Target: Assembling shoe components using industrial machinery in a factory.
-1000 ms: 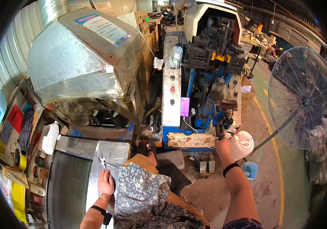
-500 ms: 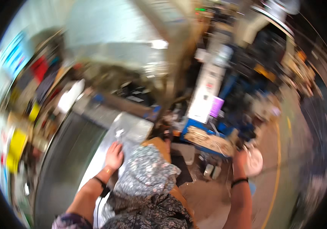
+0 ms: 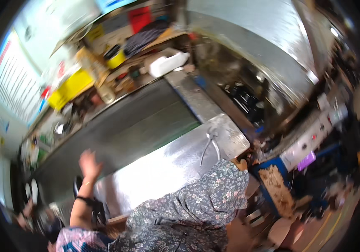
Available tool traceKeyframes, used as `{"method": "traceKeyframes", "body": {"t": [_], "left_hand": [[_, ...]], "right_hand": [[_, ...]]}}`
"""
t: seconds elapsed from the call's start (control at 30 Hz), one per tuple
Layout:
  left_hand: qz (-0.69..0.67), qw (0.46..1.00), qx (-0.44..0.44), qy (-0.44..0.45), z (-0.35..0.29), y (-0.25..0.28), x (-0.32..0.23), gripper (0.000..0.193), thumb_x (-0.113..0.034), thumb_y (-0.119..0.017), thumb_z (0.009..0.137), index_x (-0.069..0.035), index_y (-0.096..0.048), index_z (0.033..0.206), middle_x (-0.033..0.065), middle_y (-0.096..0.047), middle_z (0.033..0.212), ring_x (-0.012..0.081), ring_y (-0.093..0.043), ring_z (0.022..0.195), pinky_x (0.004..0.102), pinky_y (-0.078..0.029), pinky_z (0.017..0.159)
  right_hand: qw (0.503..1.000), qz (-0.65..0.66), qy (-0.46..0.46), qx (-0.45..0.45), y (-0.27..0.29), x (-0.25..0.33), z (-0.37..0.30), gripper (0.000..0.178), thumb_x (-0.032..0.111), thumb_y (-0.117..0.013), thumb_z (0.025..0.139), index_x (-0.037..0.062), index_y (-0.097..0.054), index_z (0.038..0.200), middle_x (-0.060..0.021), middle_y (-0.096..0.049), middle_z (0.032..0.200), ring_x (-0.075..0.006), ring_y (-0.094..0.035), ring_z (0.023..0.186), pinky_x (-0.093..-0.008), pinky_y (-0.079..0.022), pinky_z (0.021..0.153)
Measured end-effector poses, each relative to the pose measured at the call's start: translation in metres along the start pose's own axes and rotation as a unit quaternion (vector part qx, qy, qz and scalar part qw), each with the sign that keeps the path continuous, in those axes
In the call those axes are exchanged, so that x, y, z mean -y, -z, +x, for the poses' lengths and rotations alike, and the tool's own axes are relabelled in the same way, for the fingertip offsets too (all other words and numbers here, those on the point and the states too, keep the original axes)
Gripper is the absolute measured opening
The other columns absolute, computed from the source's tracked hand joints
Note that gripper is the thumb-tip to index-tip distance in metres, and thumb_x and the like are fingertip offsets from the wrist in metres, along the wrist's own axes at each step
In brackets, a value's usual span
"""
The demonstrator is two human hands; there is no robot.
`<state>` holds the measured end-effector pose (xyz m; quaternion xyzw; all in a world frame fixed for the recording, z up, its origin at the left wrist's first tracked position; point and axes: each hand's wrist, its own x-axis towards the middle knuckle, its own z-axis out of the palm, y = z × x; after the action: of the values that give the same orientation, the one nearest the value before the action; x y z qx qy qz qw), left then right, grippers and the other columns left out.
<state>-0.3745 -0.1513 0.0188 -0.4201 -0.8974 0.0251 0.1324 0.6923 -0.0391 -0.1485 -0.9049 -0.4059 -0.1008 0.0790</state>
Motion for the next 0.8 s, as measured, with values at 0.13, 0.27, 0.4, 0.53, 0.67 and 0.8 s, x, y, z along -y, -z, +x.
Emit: {"method": "traceKeyframes", "body": {"t": [0.13,0.27,0.4,0.53,0.67,0.8], "left_hand": [[-0.608,0.643,0.286,0.368,-0.048,0.018,0.097,0.047,-0.046,-0.067,0.085,-0.001,-0.073,0.095,0.0161,-0.073,0.095,0.0255,-0.07,0.088,0.0349,-0.055,0.08],[-0.475,0.807,0.337,0.099,-0.04,-0.042,0.187,0.036,-0.022,-0.08,0.074,0.002,-0.071,0.099,0.0134,-0.071,0.094,0.025,-0.066,0.085,0.0368,-0.055,0.077],[-0.077,0.874,0.468,-0.101,-0.009,-0.028,0.04,0.069,-0.037,-0.082,0.063,0.001,-0.065,0.118,0.0192,-0.071,0.108,0.032,-0.067,0.104,0.0387,-0.053,0.09],[-0.045,0.884,0.351,-0.307,-0.025,0.1,-0.077,0.079,-0.038,-0.08,0.066,-0.002,-0.056,0.132,0.0222,-0.069,0.109,0.0366,-0.067,0.103,0.0421,-0.053,0.09],[-0.356,0.821,0.169,-0.414,-0.011,0.214,-0.135,0.073,-0.015,-0.082,0.067,0.001,-0.054,0.133,0.019,-0.069,0.112,0.0376,-0.067,0.103,0.0434,-0.054,0.091],[-0.299,0.626,-0.009,-0.72,-0.02,0.299,-0.225,0.059,-0.011,-0.074,0.075,-0.006,-0.057,0.131,0.0158,-0.066,0.122,0.029,-0.065,0.113,0.0398,-0.05,0.101]], "right_hand": [[0.986,0.165,-0.017,0.025,0.026,0.029,-0.019,0.048,0.019,-0.06,0.092,0.0093,-0.052,0.138,-0.0249,-0.063,0.123,-0.04,-0.061,0.111,-0.0437,-0.049,0.088],[0.974,0.187,-0.112,0.054,0.041,0.067,-0.01,0.037,0.024,-0.061,0.089,0.0017,-0.062,0.119,-0.0269,-0.068,0.101,-0.0452,-0.063,0.098,-0.0487,-0.05,0.081],[0.974,0.171,-0.149,0.009,0.073,0.051,-0.041,0.044,0.028,-0.063,0.088,0.0007,-0.059,0.123,-0.0268,-0.068,0.102,-0.0439,-0.064,0.097,-0.0502,-0.05,0.082],[0.981,0.138,0.041,-0.128,0.083,0.106,-0.101,0.062,0.009,-0.076,0.073,-0.0004,-0.048,0.129,-0.0252,-0.048,0.135,-0.0444,-0.043,0.128,-0.0463,-0.039,0.105],[0.89,0.316,0.315,0.098,0.215,0.267,-0.174,0.047,0.016,-0.074,0.079,0.0011,-0.061,0.122,-0.0218,-0.061,0.121,-0.0387,-0.059,0.114,-0.0436,-0.048,0.097],[0.596,0.673,0.161,0.407,0.257,0.376,-0.188,0.049,0.031,-0.054,0.103,0.0066,-0.043,0.143,-0.0112,-0.061,0.128,-0.0185,-0.065,0.097,-0.0327,-0.053,0.085]]}}
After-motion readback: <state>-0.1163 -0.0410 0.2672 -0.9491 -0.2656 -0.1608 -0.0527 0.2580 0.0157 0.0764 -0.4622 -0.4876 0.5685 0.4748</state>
